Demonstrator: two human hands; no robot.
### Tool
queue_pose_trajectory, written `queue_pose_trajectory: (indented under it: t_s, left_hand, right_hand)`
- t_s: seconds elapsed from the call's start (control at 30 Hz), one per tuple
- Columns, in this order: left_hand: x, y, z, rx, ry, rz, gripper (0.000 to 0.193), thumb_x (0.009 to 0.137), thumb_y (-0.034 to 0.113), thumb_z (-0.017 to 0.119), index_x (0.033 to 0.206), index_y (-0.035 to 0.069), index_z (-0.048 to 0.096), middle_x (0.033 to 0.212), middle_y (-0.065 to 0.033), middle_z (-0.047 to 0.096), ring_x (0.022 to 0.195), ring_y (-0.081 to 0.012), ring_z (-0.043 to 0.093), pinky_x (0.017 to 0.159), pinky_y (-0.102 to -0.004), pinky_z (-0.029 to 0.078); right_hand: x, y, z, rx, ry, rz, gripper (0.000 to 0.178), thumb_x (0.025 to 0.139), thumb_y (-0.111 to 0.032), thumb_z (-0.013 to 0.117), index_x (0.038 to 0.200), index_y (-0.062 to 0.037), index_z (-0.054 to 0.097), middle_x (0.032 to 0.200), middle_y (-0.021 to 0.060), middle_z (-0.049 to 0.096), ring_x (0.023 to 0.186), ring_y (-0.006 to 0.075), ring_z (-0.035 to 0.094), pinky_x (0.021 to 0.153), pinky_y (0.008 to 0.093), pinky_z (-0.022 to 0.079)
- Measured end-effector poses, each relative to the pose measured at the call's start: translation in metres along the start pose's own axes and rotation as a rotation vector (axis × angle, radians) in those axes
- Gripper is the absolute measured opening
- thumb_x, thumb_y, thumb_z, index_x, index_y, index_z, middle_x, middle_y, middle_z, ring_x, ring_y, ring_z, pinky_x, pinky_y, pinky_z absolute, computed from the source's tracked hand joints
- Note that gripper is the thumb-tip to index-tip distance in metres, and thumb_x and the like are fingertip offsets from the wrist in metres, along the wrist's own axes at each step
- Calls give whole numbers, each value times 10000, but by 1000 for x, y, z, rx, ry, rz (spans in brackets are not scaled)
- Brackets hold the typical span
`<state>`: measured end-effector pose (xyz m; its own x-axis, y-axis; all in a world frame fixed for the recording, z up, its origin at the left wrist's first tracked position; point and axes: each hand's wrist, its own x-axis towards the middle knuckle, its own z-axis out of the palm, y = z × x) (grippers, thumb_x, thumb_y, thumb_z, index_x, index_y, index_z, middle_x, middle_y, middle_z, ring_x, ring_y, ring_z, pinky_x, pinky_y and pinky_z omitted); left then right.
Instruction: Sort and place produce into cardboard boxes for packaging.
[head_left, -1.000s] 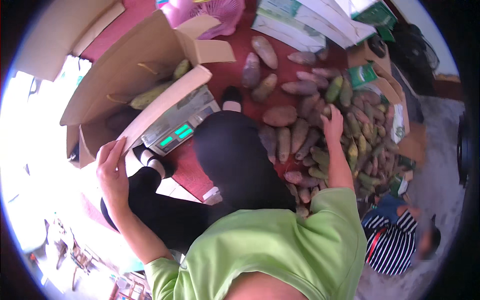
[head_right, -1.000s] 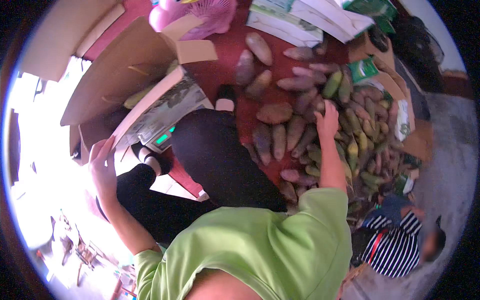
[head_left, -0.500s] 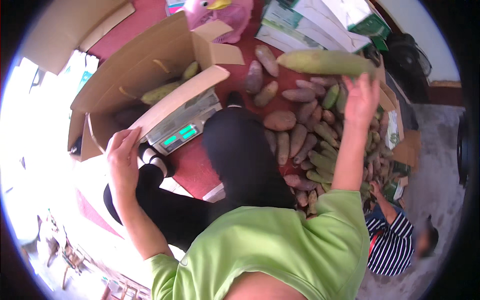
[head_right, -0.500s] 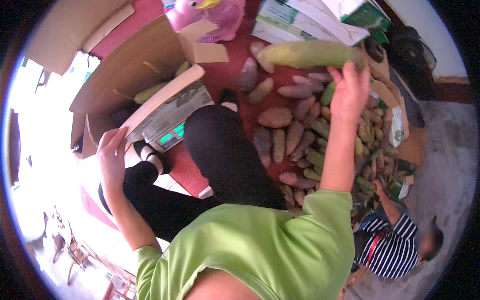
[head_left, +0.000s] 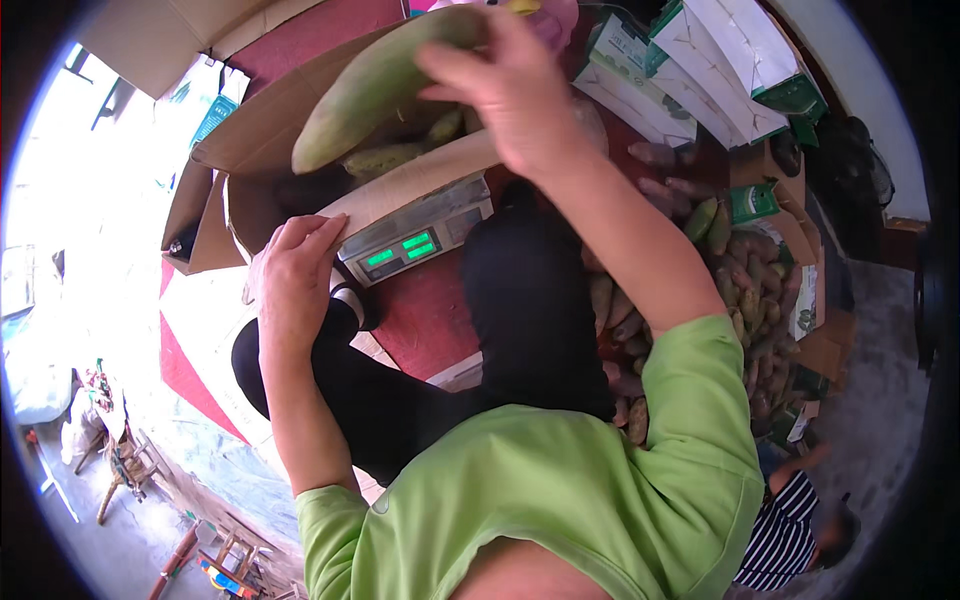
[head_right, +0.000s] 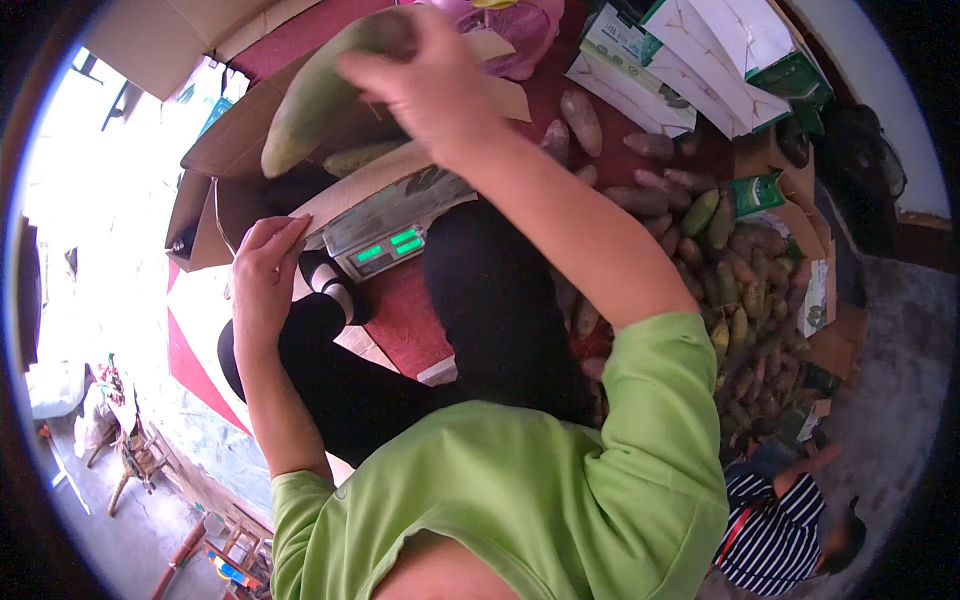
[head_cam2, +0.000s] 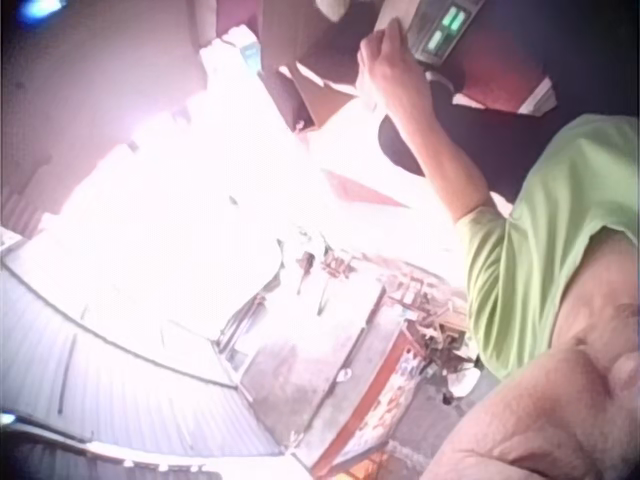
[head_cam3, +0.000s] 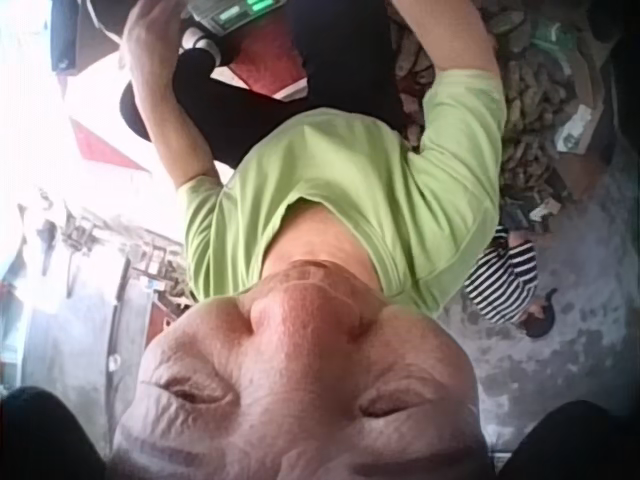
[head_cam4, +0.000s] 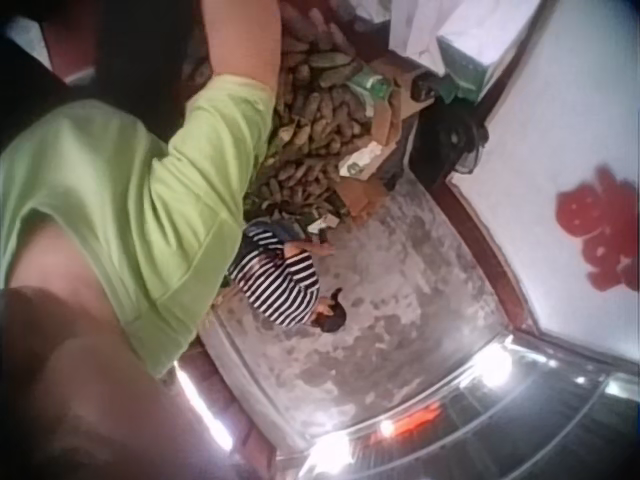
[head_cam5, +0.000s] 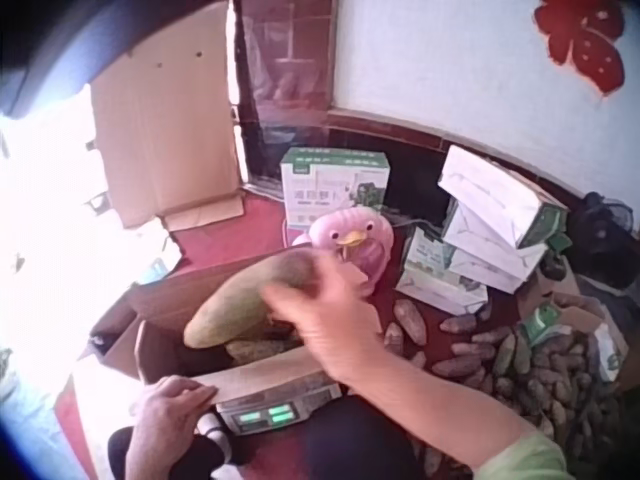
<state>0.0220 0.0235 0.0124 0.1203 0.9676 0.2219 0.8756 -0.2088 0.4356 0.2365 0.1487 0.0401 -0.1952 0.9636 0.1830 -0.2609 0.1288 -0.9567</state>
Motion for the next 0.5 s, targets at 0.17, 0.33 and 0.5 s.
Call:
queue_pose_trajectory:
  t_s: [0.17, 0.33, 0.5]
  left_hand:
    - [4, 1, -2, -72, -46, -23, 238, 829, -23, 581, 1041, 44, 666, 937, -109, 613, 852, -251, 615, 741, -309, 487]
    - [-5, -7, -5, -18, -35, -20, 234, 844, -28, 560, 1046, 25, 665, 960, -121, 618, 859, -244, 609, 753, -303, 469]
    - [-9, -4, -5, -97, -94, -6, 257, 853, -22, 566, 1084, 29, 665, 980, -89, 624, 883, -186, 598, 757, -286, 473]
  right_hand:
    - [13, 49, 14, -656, -122, -314, 357, 752, -142, 713, 1054, 8, 596, 996, 107, 638, 901, 199, 623, 764, 302, 509]
    - [-31, 19, -24, -400, 121, -283, 207, 790, -72, 662, 987, -12, 640, 918, 61, 653, 830, 113, 610, 688, 246, 496]
    - [-108, 66, -107, -423, 430, -137, 168, 832, -32, 604, 996, 0, 624, 953, 54, 641, 893, 89, 587, 772, 246, 478]
